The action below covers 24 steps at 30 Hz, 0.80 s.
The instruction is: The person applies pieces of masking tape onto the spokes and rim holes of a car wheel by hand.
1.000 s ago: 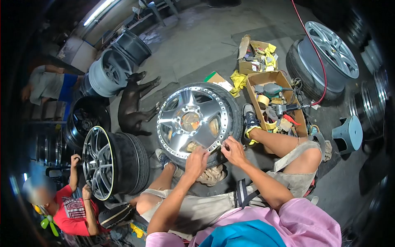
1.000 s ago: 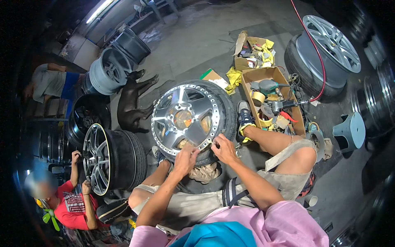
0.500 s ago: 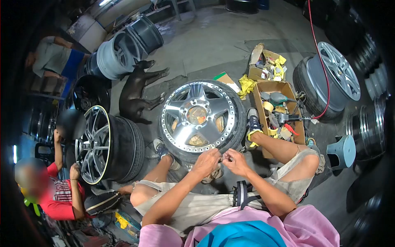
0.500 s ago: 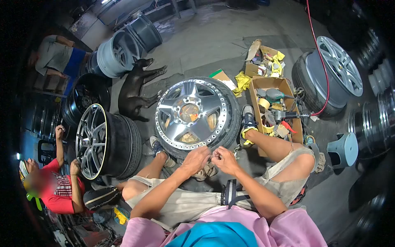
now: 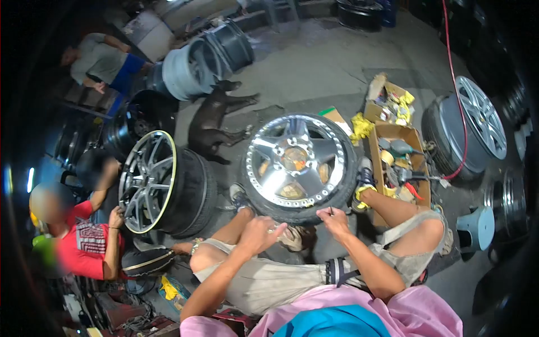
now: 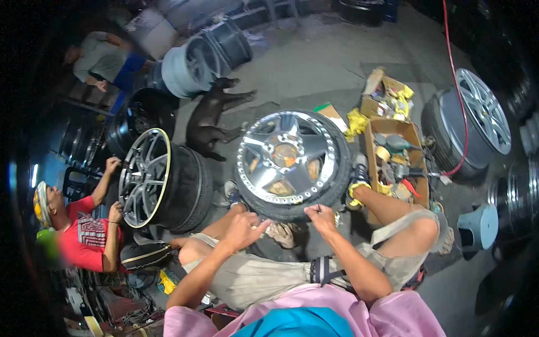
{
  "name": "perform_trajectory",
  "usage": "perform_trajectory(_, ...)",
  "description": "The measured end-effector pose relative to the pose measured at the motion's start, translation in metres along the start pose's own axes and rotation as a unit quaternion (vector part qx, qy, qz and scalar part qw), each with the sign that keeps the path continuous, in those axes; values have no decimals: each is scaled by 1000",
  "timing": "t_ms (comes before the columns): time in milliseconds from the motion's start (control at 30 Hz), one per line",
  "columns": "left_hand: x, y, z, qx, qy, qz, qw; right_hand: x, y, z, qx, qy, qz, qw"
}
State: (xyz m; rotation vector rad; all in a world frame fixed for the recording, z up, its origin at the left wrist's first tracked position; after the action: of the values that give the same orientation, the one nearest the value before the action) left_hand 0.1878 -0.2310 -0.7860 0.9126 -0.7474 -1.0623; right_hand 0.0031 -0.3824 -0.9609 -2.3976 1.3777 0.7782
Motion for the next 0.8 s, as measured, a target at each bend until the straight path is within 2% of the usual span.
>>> perform_trajectory(67,8,-18,-7,-103,22,5,994,19,-8,-3,-49,117,60,990)
perform_trajectory(133,17,-20,12,-120,-2,47,992,35,-17,2,-63,109,95,987)
perform_trajectory(167,19,-33,13,-127,-9,56,990,35,-17,-6,-133,133,117,975)
perform_trajectory(200,20,-44,10,-136,-18,64,989,28,-17,-17,-109,132,125,977)
perform_trajectory(267,20,-52,16,-154,-14,9,988,50,-16,12,-61,127,118,983)
perform_trajectory(333,16,-56,14,-207,37,-11,978,47,-15,11,-38,108,107,988)
perform_trajectory(367,16,-60,12,-192,58,-39,979,44,-15,1,-36,120,103,987)
perform_trajectory(400,17,-62,9,-185,65,-27,980,40,-17,-1,-29,95,103,990)
perform_trajectory(467,20,-67,8,-154,66,-70,983,42,-20,6,-26,74,99,992)
perform_trajectory(533,19,-67,10,-147,80,-47,985,49,-25,16,64,51,82,993)
perform_trajectory(600,17,-64,10,-142,96,-26,985,48,-28,18,71,39,68,994)
perform_trajectory(700,15,-64,10,-146,139,-68,977,33,-40,14,85,23,41,995)
perform_trajectory(800,14,-81,4,-164,100,-27,981,25,-53,15,73,76,3,994)
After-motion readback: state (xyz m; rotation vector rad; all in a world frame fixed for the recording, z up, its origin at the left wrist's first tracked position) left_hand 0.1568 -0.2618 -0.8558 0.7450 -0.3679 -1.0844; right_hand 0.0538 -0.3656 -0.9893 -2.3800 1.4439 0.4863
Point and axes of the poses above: each hand's wrist, its own x-axis towards the middle knuckle, its own y-axis out of the back of the hand, z = x × y, the point moved 8 cm from there along x, towards the middle knuckle, and after that the axes turned 6 degrees about z, right-handed, at the moved point
